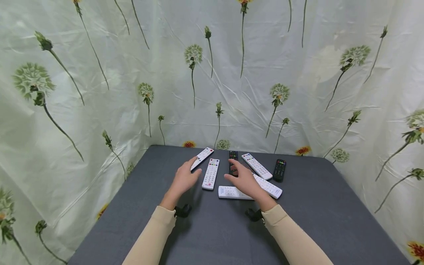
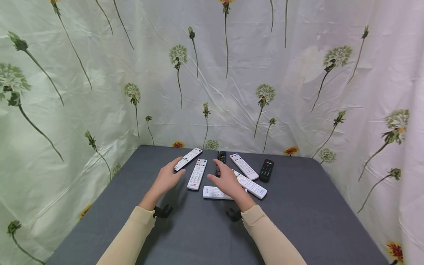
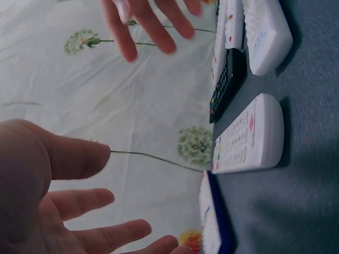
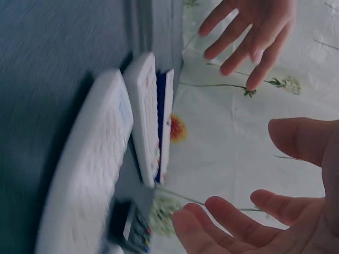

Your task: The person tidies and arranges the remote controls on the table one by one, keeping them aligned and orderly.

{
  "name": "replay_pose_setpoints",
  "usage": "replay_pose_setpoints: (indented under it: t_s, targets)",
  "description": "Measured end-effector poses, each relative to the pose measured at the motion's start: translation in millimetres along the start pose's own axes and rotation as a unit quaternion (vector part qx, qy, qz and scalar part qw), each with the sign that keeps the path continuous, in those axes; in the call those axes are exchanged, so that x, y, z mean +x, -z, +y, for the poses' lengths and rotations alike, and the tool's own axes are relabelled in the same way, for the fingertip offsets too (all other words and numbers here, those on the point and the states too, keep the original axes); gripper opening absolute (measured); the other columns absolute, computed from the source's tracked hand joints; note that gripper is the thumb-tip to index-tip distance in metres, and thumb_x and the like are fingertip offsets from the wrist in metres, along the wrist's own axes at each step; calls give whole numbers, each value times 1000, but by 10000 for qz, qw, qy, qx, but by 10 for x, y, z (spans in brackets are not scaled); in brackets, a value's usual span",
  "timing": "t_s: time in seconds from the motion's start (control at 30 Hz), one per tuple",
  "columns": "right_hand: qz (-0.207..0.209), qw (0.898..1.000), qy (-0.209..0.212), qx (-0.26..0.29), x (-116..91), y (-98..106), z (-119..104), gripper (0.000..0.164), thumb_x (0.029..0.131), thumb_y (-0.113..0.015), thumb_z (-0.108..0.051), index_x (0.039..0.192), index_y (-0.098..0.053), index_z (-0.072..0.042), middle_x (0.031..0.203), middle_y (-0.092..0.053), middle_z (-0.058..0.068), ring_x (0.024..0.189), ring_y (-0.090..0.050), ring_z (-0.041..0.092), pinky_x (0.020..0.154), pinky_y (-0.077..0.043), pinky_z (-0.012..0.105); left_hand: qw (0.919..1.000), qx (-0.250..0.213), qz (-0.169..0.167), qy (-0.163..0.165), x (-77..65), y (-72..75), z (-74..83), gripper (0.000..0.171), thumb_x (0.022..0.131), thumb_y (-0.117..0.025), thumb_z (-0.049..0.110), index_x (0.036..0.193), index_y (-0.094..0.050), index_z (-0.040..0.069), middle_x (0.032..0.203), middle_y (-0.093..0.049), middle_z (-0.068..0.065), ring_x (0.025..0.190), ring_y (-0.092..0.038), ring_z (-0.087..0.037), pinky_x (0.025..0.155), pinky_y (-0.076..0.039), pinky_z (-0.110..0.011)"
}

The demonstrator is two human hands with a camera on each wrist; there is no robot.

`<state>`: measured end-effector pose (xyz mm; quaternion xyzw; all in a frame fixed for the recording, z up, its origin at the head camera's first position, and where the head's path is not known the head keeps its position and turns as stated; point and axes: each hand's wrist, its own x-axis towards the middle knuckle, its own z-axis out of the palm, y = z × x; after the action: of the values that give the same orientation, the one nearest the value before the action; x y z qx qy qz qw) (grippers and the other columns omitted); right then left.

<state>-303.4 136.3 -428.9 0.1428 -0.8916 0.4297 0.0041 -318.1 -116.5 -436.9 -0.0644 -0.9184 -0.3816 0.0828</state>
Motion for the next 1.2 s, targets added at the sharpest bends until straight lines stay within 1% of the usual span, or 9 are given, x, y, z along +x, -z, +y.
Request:
replay_pose_setpoints:
  t_s: [0.23, 0.43, 0.53, 0.67, 0.77, 0.87, 1.0, 1.1, 1.2]
  targets:
    - [-45, 9969, -542, 572, 249, -264, 51, 70, 94, -70, -32, 154, -39, -15, 139, -55, 19, 117, -59, 33, 90, -51, 48, 9961, -804, -4, 359, 183, -148, -118, 52, 94, -65, 17, 144, -56, 8, 136, -59, -25, 129, -51, -40, 103, -41, -55]
    - [-191, 9862, -979, 1320, 423, -476, 168, 72, 92, -72, -16, 154, -37, -4, 133, -54, 27, 103, -66, 31, 83, -57, 37, 9903, -1200, 31, 702, 261, -285, -188, 49, 89, -67, 7, 138, -60, 2, 125, -65, -26, 124, -56, -39, 100, -43, -53]
    - [-170, 9884, -1001, 1126, 484, -542, 187, 73, 90, -74, -16, 152, -38, -1, 126, -59, 24, 93, -68, 26, 78, -57, 36, 9889, -1260, -18, 791, 313, -361, -227, 49, 88, -68, 6, 136, -61, 0, 121, -66, -26, 117, -60, -39, 95, -46, -52]
    - [-196, 9936, -924, 617, 568, -590, 183, 74, 88, -76, -17, 150, -41, 2, 112, -64, 16, 79, -67, 20, 71, -55, 36, 9883, -1241, -115, 883, 363, -435, -275, 51, 87, -68, 5, 137, -60, 0, 118, -68, -25, 109, -63, -37, 88, -51, -49]
    - [-295, 9951, -881, 346, 608, -633, 178, 76, 87, -77, -18, 150, -41, 3, 102, -65, 11, 74, -66, 17, 68, -54, 34, 9854, -1349, -131, 1030, 370, -487, -299, 52, 86, -67, 3, 137, -60, 0, 117, -68, -24, 99, -67, -32, 78, -55, -42]
    - [-349, 9961, -813, 56, 635, -674, 178, 77, 85, -79, -18, 148, -42, 5, 89, -67, 7, 66, -66, 16, 64, -53, 32, 9860, -1338, -113, 992, 377, -535, -318, 53, 82, -67, 0, 134, -62, 0, 113, -69, -22, 87, -67, -28, 67, -56, -37]
    - [-288, 9956, -882, -155, 677, -704, 168, 76, 83, -81, -17, 146, -46, 4, 74, -68, 3, 60, -65, 15, 63, -51, 30, 9918, -1034, -74, 745, 403, -593, -333, 56, 74, -66, -3, 130, -66, 1, 106, -71, -19, 90, -65, -28, 72, -53, -38]
    - [-314, 9946, -982, -80, 706, -717, 153, 70, 81, -81, -16, 142, -51, 4, 69, -67, 2, 59, -65, 15, 63, -51, 29, 9921, -1025, -77, 715, 422, -627, -343, 56, 72, -65, -6, 127, -67, 0, 104, -72, -17, 94, -64, -28, 76, -51, -38]
    - [-309, 9947, -974, -130, 727, -695, 141, 55, 79, -82, -15, 127, -62, 4, 67, -66, 3, 57, -64, 14, 61, -49, 27, 9897, -1222, -140, 738, 451, -647, -328, 55, 71, -62, -10, 125, -68, -2, 101, -72, -16, 91, -62, -26, 70, -49, -33]
